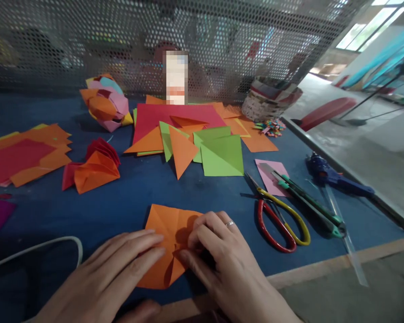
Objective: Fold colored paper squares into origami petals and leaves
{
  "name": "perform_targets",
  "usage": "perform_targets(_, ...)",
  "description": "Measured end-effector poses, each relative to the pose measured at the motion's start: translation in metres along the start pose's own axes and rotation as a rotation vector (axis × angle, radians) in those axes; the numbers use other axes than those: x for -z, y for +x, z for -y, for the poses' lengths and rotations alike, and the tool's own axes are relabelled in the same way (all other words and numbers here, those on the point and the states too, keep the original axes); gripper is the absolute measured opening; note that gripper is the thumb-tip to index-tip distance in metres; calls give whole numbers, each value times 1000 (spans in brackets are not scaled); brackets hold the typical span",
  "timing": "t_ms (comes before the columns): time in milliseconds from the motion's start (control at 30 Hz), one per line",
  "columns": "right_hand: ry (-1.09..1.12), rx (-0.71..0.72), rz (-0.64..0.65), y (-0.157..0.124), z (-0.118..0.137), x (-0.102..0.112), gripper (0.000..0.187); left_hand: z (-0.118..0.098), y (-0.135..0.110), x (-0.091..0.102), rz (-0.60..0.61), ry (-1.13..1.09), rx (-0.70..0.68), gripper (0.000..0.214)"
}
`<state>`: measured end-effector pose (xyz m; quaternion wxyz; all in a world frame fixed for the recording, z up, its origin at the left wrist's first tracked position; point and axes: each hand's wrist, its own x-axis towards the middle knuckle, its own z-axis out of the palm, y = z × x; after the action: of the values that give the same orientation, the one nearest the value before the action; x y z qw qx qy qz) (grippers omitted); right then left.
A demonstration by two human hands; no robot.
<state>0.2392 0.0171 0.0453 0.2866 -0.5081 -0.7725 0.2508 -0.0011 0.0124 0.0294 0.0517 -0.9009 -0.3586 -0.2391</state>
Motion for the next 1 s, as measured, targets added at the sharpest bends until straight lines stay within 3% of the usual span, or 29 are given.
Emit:
perform_targets(100,-16,3,15,1,1,1,19,-5,6,-4,-17,32,-59,48)
perform_targets(300,-35,10,21,-1,1,3,17,-21,12,-12,-115,60,23,31)
perform_targets(433,-30,11,22,-1,1,3,14,-6,0,-6,-33,26,-49,45)
perform_targets(633,-3,21,12,0,2,3,19,19,-14,8,57,-141,-122,44)
perform_targets(767,6,24,11,-1,2,3,20,16,-3,12,75,-297,-66,49)
perform_targets(1000,-11,12,16,0,2,2,17,0,24,9,202,-310,101,25)
